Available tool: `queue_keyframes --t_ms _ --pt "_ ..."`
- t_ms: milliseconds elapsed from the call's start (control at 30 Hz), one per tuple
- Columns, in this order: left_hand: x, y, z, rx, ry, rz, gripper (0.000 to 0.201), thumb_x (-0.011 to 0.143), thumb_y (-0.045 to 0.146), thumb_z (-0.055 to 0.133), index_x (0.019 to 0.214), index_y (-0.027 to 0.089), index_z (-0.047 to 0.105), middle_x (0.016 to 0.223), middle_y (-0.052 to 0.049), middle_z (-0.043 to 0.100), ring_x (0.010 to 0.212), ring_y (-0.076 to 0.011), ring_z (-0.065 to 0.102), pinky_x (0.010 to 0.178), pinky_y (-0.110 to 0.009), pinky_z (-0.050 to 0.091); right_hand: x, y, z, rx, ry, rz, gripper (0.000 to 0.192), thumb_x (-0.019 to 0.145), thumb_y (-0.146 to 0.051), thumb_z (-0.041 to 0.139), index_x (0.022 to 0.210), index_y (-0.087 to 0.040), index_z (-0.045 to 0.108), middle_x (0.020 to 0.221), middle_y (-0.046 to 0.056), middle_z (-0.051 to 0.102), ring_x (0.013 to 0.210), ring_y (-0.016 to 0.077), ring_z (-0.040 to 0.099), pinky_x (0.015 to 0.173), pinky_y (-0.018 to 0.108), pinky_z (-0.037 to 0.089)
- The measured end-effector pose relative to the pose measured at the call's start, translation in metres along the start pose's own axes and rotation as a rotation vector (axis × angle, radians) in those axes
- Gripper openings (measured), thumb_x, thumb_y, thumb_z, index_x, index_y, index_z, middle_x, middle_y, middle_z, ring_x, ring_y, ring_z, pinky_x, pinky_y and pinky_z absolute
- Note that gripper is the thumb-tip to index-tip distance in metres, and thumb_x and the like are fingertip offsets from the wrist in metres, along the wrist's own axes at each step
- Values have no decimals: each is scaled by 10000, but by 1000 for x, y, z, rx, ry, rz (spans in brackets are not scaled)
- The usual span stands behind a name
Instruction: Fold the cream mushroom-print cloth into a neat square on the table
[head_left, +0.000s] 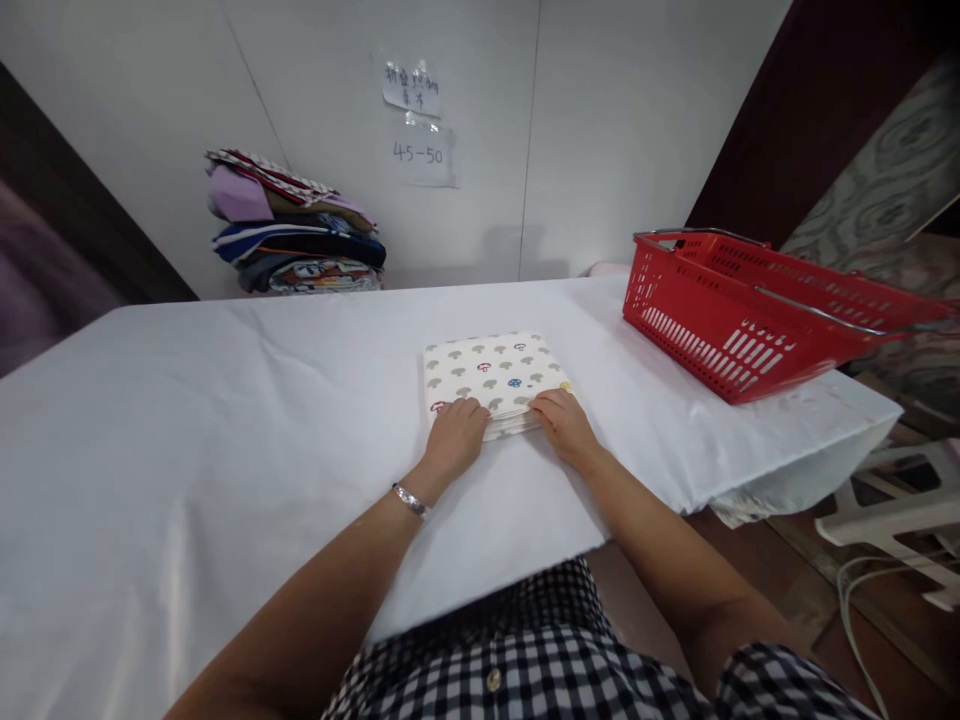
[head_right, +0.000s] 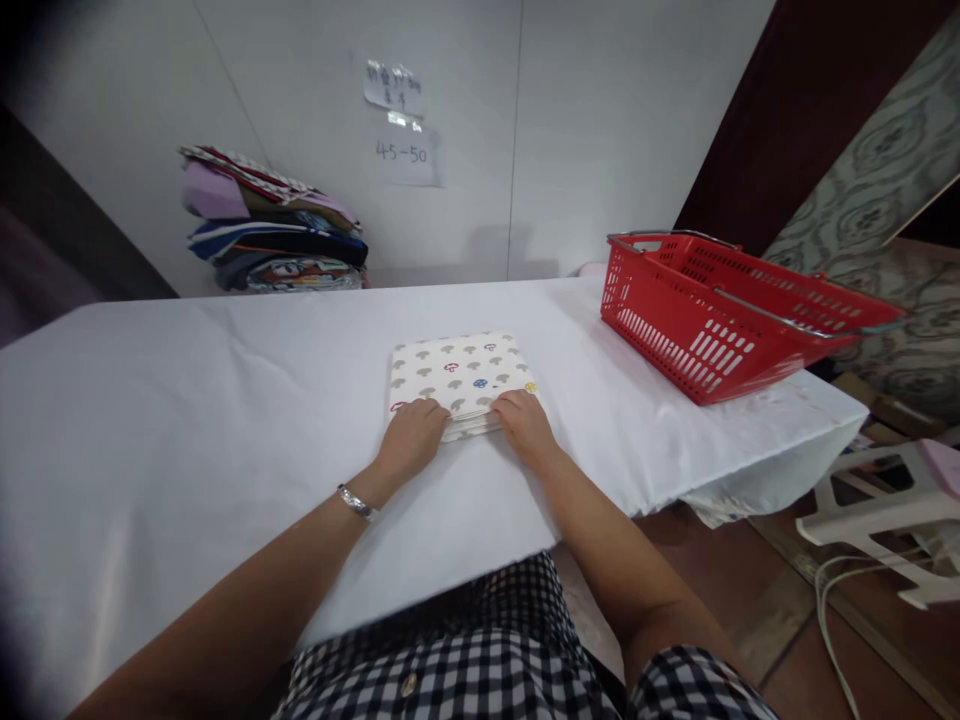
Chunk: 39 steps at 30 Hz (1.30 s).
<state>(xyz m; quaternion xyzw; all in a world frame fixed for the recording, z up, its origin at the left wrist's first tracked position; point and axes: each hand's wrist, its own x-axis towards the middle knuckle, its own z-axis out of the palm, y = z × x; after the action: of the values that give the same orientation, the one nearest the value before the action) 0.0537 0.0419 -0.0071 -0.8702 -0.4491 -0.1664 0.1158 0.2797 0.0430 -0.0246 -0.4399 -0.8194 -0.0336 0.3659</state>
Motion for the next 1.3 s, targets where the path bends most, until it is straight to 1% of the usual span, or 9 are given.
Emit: queue_keyframes --t_ms 200,433,567,633,700,867,1000,1167,1300 --pt "0 1 -2 2 -13 -5 224 931 202 396 889 151 610 873 -83 593 845 -231 528 716 -364 370 -1 0 1 1 -22 3 200 910 -189 462 966 -196 655 948 76 640 889 210 539 800 361 428" --pt "0 2 -3 -47 22 -29 230 908 147 400 893 176 627 851 -89 595 831 -236 539 727 -384 385 4 -1 3 -24 -29 39 225 918 -210 449 983 -212 664 954 76 629 902 217 531 809 365 422" --pt "-3 5 -3 -84 98 22 285 878 78 411 1000 209 632 1031 -97 612 958 -231 535 794 -383 398 6 0 6 -31 -34 32 236 916 -205 442 982 -204 670 950 86 632 884 220 531 793 365 423" --pt "-2 7 -3 -78 123 70 292 871 65 416 964 215 648 1122 -94 599 1051 -232 510 842 -385 391 7 0 6 -38 -24 31 242 918 -204 436 980 -203 670 943 86 633 873 219 531 791 364 423" --pt "0 9 -3 -67 120 91 277 870 73 430 910 216 663 1155 -88 594 1094 -238 494 861 -391 387 7 0 7 -39 -12 27 242 919 -206 434 980 -205 668 946 85 633 870 217 529 789 361 424" --pt "5 12 -2 -58 109 63 238 883 132 459 967 209 667 1172 -93 596 1106 -252 486 861 -401 386 7 0 6 -44 -17 17 240 922 -205 430 963 -187 666 940 91 630 862 217 520 790 354 417" --pt "8 13 -1 -53 84 47 204 894 184 469 890 191 673 1152 -96 605 1105 -263 478 856 -409 380 7 1 6 -50 -51 43 242 924 -209 428 972 -195 665 954 88 626 877 219 511 801 355 402" --pt "13 17 -1 -62 24 24 221 888 144 444 857 183 660 1139 -93 605 1087 -261 480 839 -407 388 6 0 5 -43 -63 53 247 928 -215 422 987 -198 662 961 83 624 879 218 507 803 352 395" --pt "12 21 -1 -104 55 44 235 886 102 407 898 173 631 1145 -99 583 1135 -247 457 888 -402 383 5 0 5 -26 -60 60 249 927 -219 424 990 -201 664 962 89 619 879 222 507 810 363 395"
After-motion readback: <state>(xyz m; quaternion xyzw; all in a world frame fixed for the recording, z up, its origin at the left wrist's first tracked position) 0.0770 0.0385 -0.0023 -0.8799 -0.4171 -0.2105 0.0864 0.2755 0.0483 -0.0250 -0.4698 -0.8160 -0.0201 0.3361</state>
